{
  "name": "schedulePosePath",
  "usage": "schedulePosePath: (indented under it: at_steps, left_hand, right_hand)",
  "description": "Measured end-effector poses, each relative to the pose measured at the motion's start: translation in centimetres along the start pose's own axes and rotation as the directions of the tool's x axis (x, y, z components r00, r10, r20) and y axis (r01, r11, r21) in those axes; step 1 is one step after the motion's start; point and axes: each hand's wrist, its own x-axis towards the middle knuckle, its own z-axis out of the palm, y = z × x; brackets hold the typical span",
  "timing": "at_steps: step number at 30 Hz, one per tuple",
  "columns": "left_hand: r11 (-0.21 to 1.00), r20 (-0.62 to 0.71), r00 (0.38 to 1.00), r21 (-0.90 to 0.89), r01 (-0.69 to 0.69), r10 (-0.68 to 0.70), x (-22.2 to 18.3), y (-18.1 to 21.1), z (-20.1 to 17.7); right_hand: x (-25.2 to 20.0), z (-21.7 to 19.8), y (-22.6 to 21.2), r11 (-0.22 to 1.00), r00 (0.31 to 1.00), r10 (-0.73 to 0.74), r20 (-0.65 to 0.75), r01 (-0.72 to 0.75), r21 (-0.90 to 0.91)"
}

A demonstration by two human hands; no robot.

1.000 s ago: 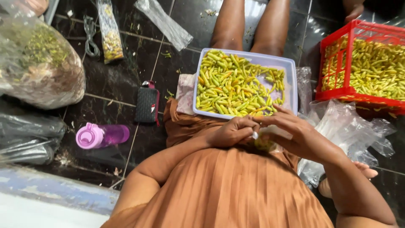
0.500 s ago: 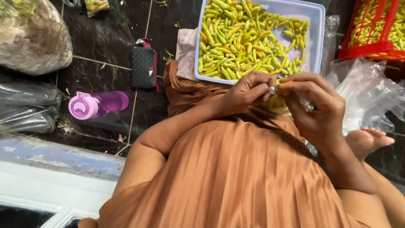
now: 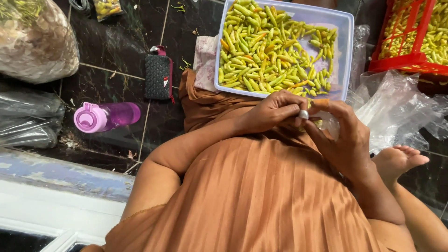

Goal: The person sits on the floor and packs small green vegetables from a plastic tray into clear plastic bags. They repeatedly pick up vegetables, place them into bags, and set the filled bags aside.

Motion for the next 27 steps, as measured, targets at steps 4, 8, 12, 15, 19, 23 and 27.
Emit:
schedulePosePath:
  at_steps: [4, 8, 12, 15, 19, 23, 27]
  left_hand:
    - [0.997, 0.067, 0.998, 0.076, 0.0, -0.005, 0.0, 1.6, 0.7]
    - [0.867, 0.078, 0.997, 0.497, -0.03, -0.01, -0.4, -0.6, 0.5]
    - [0.868, 0.054, 0.999, 0.497, -0.022, -0.006, -0.4, -0.3, 1.0]
    - [0.889, 0.037, 0.999, 0.458, -0.023, 0.007, -0.2, -0.3, 0.9]
    - [0.89, 0.039, 0.998, 0.451, -0.068, 0.056, -0.1, -0.8, 1.0]
    - [0.908, 0.049, 0.999, 0.418, -0.032, 0.013, -0.1, -0.8, 1.1]
    - [0.903, 0.007, 1.0, 0.429, -0.028, 0.028, -0.4, -1.2, 1.3]
  right_hand:
    - [-0.5, -0.1, 0.5, 0.998, 0.999, -0.039, 0.011, 0.038, 0.048]
    - [0.1, 0.1, 0.8, 0.968, 0.982, -0.172, -0.081, 0.184, 0.172]
    - [0.8, 0.2, 1.2, 0.948, 0.962, -0.255, -0.098, 0.269, 0.169]
    - [1.4, 0.4, 1.3, 0.942, 0.955, -0.27, -0.121, 0.288, 0.175]
    - [2.0, 0.3, 1.2, 0.944, 0.964, -0.255, -0.07, 0.264, 0.197]
    - [2.1, 0.0, 0.9, 0.95, 0.979, -0.202, -0.016, 0.199, 0.242]
    - [2.2, 0.0, 0.6, 0.948, 0.993, -0.121, -0.005, 0.117, 0.295]
